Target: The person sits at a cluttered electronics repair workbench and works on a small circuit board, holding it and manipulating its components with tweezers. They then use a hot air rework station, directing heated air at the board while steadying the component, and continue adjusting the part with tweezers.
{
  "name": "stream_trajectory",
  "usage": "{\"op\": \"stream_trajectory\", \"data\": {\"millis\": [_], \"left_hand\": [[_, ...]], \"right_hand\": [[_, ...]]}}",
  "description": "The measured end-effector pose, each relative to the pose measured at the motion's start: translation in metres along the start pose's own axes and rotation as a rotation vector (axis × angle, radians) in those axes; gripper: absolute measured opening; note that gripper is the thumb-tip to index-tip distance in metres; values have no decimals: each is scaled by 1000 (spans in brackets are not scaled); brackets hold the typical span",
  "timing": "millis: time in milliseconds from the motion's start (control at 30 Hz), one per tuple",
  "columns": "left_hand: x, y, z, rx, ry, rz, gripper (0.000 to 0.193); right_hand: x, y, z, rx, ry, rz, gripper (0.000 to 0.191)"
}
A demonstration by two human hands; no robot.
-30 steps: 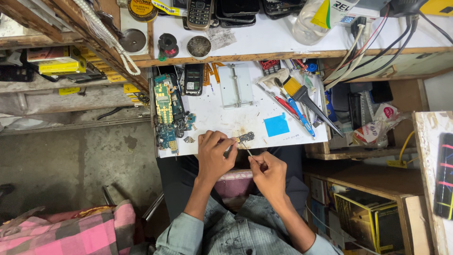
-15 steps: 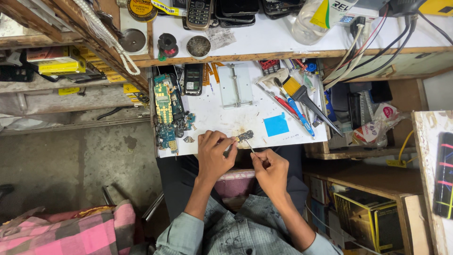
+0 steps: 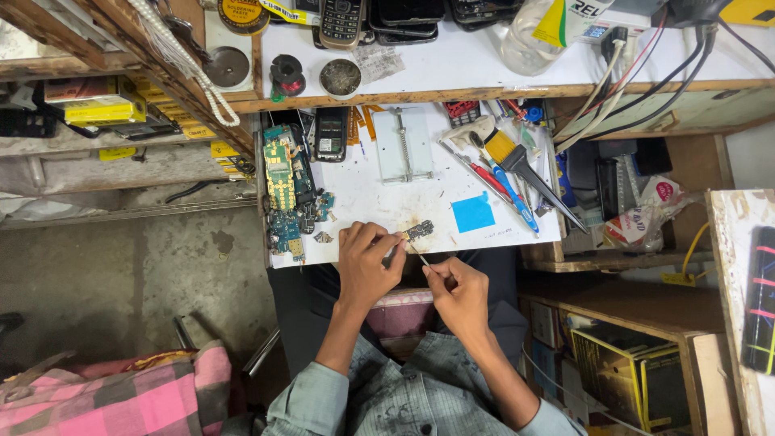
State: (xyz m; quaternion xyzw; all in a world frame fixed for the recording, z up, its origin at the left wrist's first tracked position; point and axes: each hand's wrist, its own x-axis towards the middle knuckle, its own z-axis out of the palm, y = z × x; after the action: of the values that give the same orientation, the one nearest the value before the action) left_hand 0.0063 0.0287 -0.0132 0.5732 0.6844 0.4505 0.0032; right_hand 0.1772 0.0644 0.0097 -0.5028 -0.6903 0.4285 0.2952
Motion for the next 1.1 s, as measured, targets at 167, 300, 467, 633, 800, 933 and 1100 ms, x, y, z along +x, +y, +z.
{"op": "stream_trajectory", "data": {"millis": [167,300,467,633,800,933,1100], "left_hand": [[0,1,-1,-4,3,0,10],[1,1,-1,-12,-3,-2,10],[0,1,-4,-31,-7,-9,10],[0,1,-3,-30,-11,-3,10],[0,0,-2,-25,-10,-5,10],[0,-1,-1,-16,-9,0,11],[0,-1,-1,-18,-4,-2,10]], "right_hand": [[2,3,-1,26,45,33,11],[5,8,-3,36,58,47,13],[5,12,-2,30,73,34,13],[6,12,0,26,67,18,12],[7,9,1,-18,83,-24,12],[5,6,1,-40,73,-20,9],[1,4,-1,-47,104,-5,6]]}}
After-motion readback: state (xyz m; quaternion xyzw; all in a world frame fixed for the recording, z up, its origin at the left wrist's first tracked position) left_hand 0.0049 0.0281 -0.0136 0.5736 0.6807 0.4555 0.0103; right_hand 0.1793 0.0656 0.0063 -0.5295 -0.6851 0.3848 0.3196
